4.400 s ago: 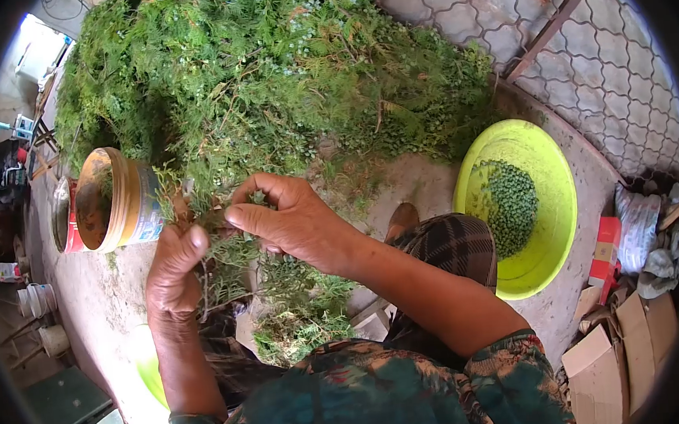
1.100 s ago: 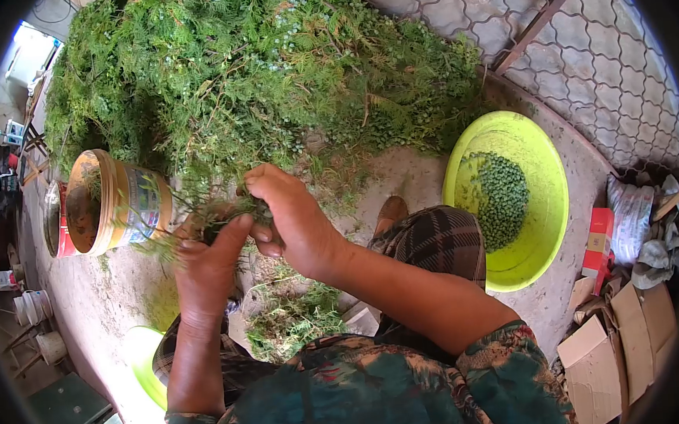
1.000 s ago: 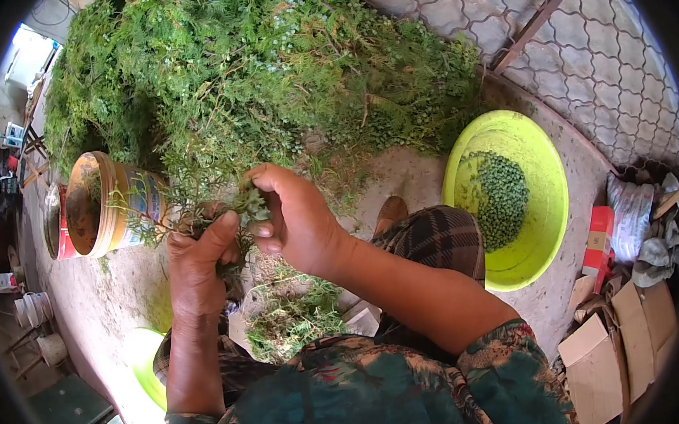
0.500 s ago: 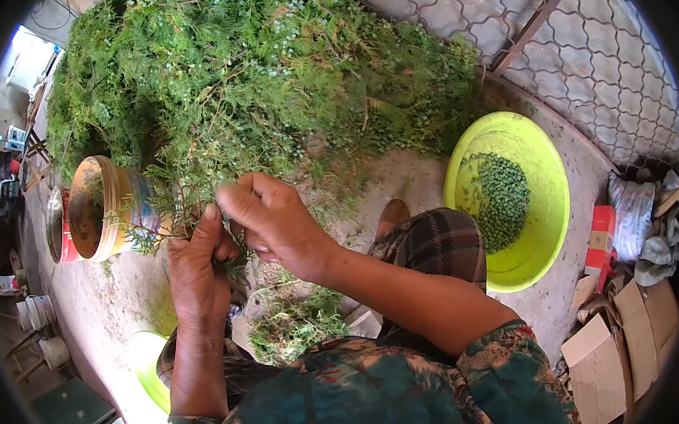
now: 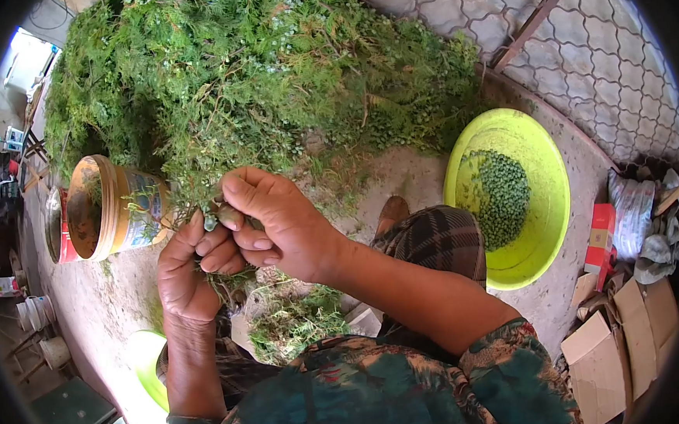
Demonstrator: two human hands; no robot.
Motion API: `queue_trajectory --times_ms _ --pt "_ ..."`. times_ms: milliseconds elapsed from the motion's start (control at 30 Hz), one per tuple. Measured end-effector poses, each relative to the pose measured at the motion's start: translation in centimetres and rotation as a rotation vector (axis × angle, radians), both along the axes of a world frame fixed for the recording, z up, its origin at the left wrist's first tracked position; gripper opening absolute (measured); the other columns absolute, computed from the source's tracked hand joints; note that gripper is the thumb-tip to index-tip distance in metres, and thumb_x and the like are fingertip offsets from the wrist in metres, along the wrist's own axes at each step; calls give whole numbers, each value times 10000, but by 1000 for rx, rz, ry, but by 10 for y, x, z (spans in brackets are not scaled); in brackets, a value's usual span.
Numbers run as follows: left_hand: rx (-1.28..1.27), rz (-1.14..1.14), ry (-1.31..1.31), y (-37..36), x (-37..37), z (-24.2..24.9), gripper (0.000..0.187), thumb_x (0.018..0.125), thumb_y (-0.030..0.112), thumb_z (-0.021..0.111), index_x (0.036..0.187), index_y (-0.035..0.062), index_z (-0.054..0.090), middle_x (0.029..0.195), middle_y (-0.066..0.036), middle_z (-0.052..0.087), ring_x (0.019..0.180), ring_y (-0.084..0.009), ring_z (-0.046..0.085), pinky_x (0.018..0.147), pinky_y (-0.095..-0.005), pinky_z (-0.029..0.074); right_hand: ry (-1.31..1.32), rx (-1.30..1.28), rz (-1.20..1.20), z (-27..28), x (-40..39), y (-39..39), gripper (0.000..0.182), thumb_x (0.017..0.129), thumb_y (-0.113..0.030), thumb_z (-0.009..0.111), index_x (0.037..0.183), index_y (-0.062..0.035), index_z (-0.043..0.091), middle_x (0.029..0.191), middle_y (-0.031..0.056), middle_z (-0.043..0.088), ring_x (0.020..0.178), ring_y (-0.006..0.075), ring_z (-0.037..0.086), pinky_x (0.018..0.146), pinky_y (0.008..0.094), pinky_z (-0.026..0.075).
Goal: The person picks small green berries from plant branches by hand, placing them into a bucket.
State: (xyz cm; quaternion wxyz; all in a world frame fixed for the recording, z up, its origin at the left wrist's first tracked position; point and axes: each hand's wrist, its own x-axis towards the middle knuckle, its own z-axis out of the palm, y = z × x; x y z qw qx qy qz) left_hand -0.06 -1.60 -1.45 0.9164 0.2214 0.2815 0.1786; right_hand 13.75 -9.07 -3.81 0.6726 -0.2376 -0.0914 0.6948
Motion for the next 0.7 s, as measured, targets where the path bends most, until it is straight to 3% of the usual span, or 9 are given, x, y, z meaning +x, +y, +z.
queue_trajectory --times_ms 67,133,400,567,667,700 --pt "-35 -3 -18 -1 2 -1 155 905 222 526 882 74 488 650 33 366 560 -91 350 543 -254 298 142 2 21 -3 3 -1 199 917 -279 442 952 -86 473 747 1 472 442 56 335 369 199 270" --pt "-42 22 -7 -4 4 -5 153 906 219 531 885 71 498 656 32 370 569 -90 352 555 -255 307 122 -24 8 -6 2 -2 208 883 -267 409 953 -81 471 754 1 474 447 71 327 375 210 271" --pt "104 48 124 -6 3 -3 110 897 195 551 884 92 515 661 36 379 572 -87 357 548 -246 327 -168 -150 -9 -2 -2 -4 241 890 -183 526 1106 -77 512 687 -39 425 475 20 314 399 177 247" --pt "32 87 141 -2 0 -4 99 887 178 564 862 93 519 655 38 380 572 -88 363 544 -243 329 -287 -32 14 1 -7 -4 252 917 -231 538 1117 -79 517 644 -61 381 477 4 309 402 170 235" --pt "34 94 149 -3 0 -3 111 889 185 561 842 96 516 655 40 377 570 -87 358 547 -246 328 -277 -37 -19 0 -11 -2 224 925 -204 517 1081 -44 502 650 -48 434 465 9 358 376 175 286" --pt "51 94 158 -4 0 -2 122 891 194 559 832 98 513 656 40 374 568 -86 353 549 -248 325 -153 -67 -49 -2 -11 -1 198 926 -209 516 1041 -49 491 687 -28 456 467 15 363 374 179 292"
